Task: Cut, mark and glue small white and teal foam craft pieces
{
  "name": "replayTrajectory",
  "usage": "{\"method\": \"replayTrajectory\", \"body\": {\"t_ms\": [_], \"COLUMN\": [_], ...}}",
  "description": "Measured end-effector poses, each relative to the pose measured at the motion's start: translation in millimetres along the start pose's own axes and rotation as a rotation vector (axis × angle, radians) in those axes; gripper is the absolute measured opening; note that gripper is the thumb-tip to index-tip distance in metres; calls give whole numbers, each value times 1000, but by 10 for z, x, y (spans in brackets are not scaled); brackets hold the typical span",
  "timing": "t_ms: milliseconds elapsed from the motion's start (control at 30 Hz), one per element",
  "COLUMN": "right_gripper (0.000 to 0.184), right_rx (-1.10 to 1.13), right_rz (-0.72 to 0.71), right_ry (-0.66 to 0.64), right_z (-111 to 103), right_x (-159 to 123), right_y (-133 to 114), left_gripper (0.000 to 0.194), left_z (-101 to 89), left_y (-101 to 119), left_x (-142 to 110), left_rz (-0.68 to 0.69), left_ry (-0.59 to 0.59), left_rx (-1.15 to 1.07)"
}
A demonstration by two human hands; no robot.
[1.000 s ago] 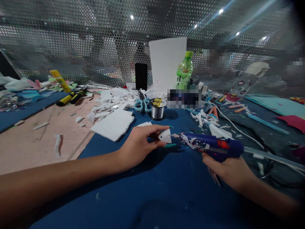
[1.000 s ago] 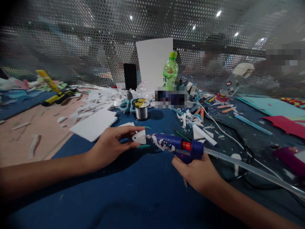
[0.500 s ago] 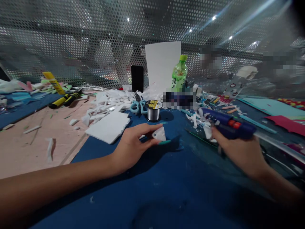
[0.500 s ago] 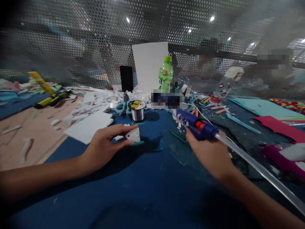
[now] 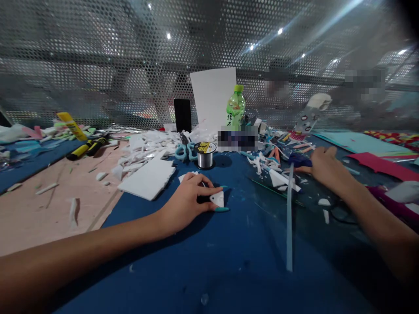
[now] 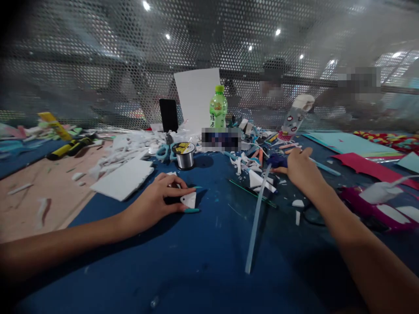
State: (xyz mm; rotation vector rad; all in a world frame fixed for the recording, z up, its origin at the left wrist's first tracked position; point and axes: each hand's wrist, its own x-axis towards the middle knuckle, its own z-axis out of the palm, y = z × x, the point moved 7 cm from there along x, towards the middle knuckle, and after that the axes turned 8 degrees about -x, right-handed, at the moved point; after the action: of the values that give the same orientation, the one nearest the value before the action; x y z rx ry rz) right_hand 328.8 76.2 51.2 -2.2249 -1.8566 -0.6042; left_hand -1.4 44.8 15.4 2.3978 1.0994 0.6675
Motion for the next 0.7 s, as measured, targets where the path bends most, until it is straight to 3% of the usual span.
{"method": "replayTrajectory", "body": {"t_ms": [333, 500, 633, 700], "right_gripper": [58, 56, 44, 36], "right_rx": [18, 29, 139, 375], "right_rz": [-107, -141, -244, -351], "right_ry": [-170, -115, -5, 7], "right_z": [270, 16, -309, -418], "right_x": [134, 90, -23, -125], "right_y": [88, 33, -316, -571], "left_gripper": [33, 42, 50, 51], "left_z": [25, 35, 40, 36], "left_y": [-25, -40, -59, -64], "left_x": [-14, -24, -28, -29], "left_rz": [-28, -48, -56, -58], "left_ry": [-17, -11, -10, -9], "left_rx": [15, 0, -29, -44]}}
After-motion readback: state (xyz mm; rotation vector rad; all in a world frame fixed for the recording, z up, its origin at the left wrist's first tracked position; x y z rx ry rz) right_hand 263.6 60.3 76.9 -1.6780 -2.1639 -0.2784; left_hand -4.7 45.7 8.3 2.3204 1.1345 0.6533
